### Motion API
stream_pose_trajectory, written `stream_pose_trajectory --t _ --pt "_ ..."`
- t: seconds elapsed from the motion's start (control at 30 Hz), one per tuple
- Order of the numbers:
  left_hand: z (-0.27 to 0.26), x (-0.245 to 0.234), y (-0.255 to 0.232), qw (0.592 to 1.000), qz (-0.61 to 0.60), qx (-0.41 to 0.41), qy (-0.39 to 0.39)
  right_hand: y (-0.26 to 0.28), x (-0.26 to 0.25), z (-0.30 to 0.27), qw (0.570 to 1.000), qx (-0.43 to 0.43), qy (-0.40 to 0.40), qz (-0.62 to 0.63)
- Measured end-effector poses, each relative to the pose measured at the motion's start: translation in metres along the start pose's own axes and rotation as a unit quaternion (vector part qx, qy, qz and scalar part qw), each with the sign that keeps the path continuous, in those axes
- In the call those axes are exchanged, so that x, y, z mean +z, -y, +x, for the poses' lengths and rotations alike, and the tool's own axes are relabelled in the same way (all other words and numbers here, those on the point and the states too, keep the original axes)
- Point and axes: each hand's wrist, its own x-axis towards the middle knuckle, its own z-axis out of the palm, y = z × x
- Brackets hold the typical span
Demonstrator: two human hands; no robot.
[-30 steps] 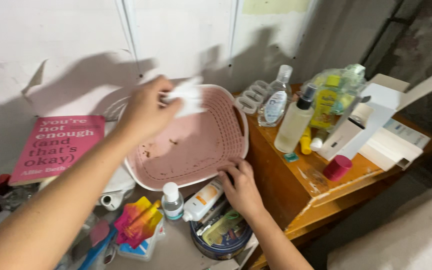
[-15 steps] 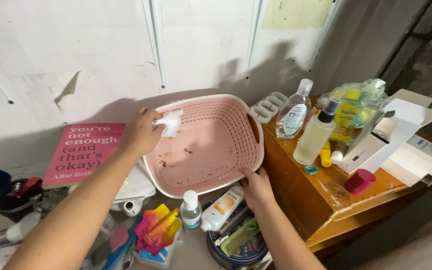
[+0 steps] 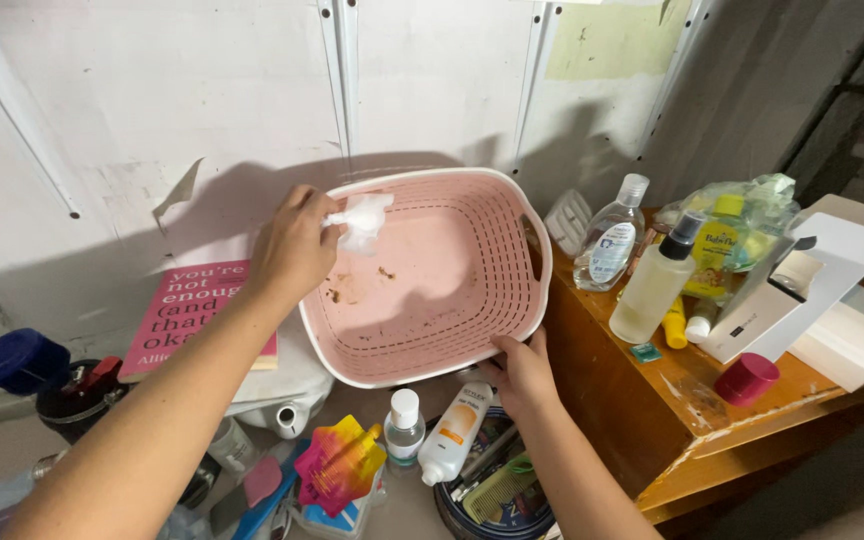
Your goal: The person cleans a pink plastic laundry basket using a white wipe. They scrub the interior and exterior surfaces, including the bottom and sides, then place the basket on a shelf. Finally, they open a package of wipes and place a small bottle into the basket.
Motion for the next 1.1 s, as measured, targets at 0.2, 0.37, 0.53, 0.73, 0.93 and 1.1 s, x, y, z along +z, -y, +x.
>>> stream_pose_trajectory --t 0.2,0.37,0.53,0.73,0.93,1.1 --pt "0.001 0.001 -0.001 0.999 -0.021 -0.023 -0.023 0.003 -0.005 0.0 0.998 0.007 0.013 0.066" --pt "0.006 -0.006 0.0 0.996 -0.041 0.019 -0.072 0.005 -0.006 0.007 0.995 0.033 0.07 0.055" --pt "0.008 -0.009 0.003 0.992 -0.06 0.021 -0.105 0.015 0.008 -0.014 0.979 0.127 0.141 0.073" --pt "-0.002 -0.006 0.005 0.985 -0.089 0.018 -0.149 0.018 0.026 -0.02 0.957 0.122 0.259 0.053" --pt "-0.008 -0.005 0.012 0.975 -0.086 -0.013 -0.204 0.035 0.036 -0.029 0.961 0.079 0.263 0.033" --pt "-0.007 -0.013 0.007 0.976 -0.089 -0.016 -0.196 0.036 0.038 -0.04 0.951 0.074 0.286 0.086"
